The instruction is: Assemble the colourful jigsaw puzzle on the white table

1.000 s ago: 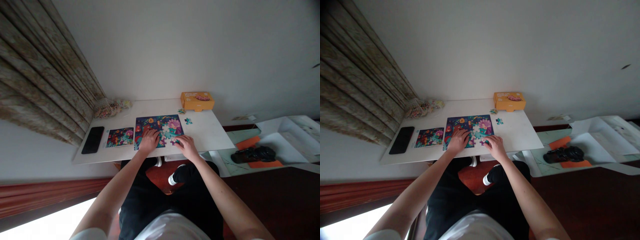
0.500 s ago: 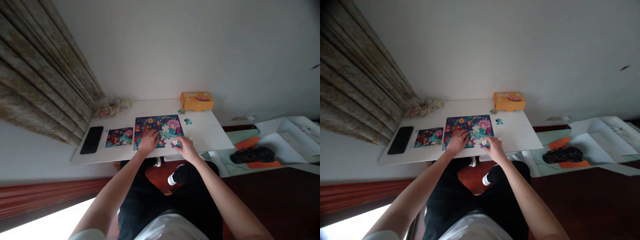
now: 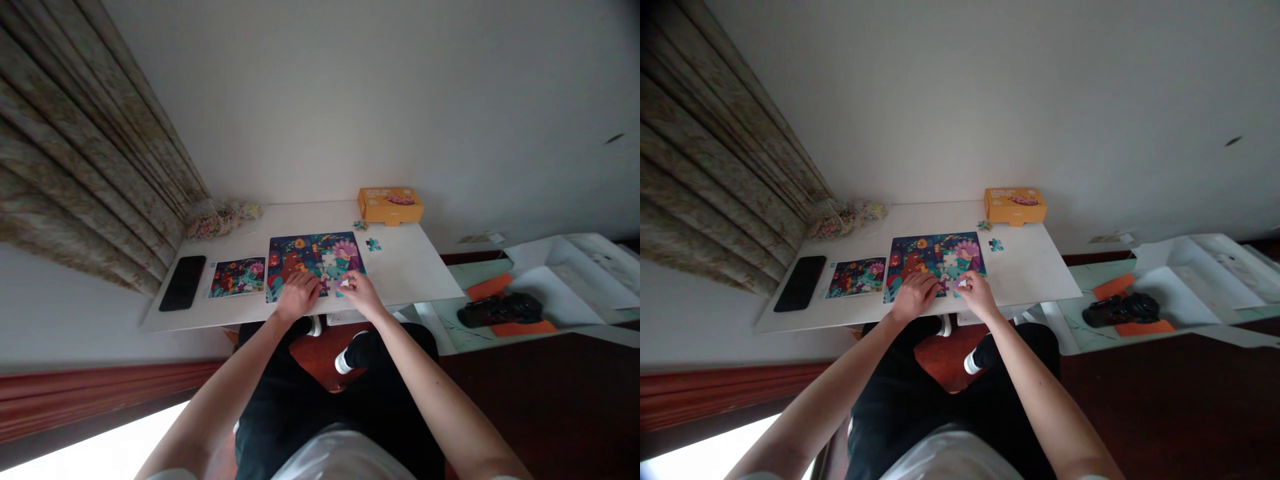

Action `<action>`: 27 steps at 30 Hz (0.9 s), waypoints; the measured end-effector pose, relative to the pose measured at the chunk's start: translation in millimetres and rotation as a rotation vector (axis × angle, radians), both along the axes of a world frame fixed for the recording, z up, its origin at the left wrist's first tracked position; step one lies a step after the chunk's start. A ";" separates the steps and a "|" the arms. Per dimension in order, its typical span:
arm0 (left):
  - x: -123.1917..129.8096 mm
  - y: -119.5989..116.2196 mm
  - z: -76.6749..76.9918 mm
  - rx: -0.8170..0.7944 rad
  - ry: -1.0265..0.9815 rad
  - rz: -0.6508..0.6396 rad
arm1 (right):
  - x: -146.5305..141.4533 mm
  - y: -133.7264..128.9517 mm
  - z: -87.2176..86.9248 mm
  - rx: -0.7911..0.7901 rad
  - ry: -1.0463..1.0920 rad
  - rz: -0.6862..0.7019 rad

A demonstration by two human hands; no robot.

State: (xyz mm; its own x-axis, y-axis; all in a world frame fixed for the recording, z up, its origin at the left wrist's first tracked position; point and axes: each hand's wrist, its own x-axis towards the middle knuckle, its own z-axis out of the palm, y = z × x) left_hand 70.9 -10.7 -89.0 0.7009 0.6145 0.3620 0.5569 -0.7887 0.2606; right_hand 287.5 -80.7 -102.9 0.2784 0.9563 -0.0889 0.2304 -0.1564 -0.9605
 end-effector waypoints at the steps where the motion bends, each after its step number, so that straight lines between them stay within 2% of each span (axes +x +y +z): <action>1: 0.0 -1.3 -0.2 -0.005 -0.001 0.002 | -1.8 1.8 0.2 0.004 -0.009 -0.003; 6: 1.8 -1.7 -0.8 -0.028 0.006 -0.006 | -9.5 6.8 2.3 -0.015 -0.028 -0.031; 17: 4.9 -1.1 -2.8 -0.001 -0.004 -0.018 | -13.1 7.6 2.5 0.046 -0.649 0.041; 22: 5.0 -0.6 -4.7 0.002 -0.013 -0.014 | -15.9 -2.1 5.8 0.194 -0.785 0.036; 27: 5.6 -0.7 -7.1 0.010 -0.012 -0.032 | -25.7 -25.9 5.9 0.343 -0.970 0.199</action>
State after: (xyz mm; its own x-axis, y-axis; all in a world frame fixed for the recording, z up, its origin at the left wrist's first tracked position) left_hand 76.4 -11.4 -96.1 0.7156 0.5884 0.3765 0.5286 -0.8085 0.2587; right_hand 261.8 -106.6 -97.0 -0.0795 0.9245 0.3727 0.9172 0.2143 -0.3360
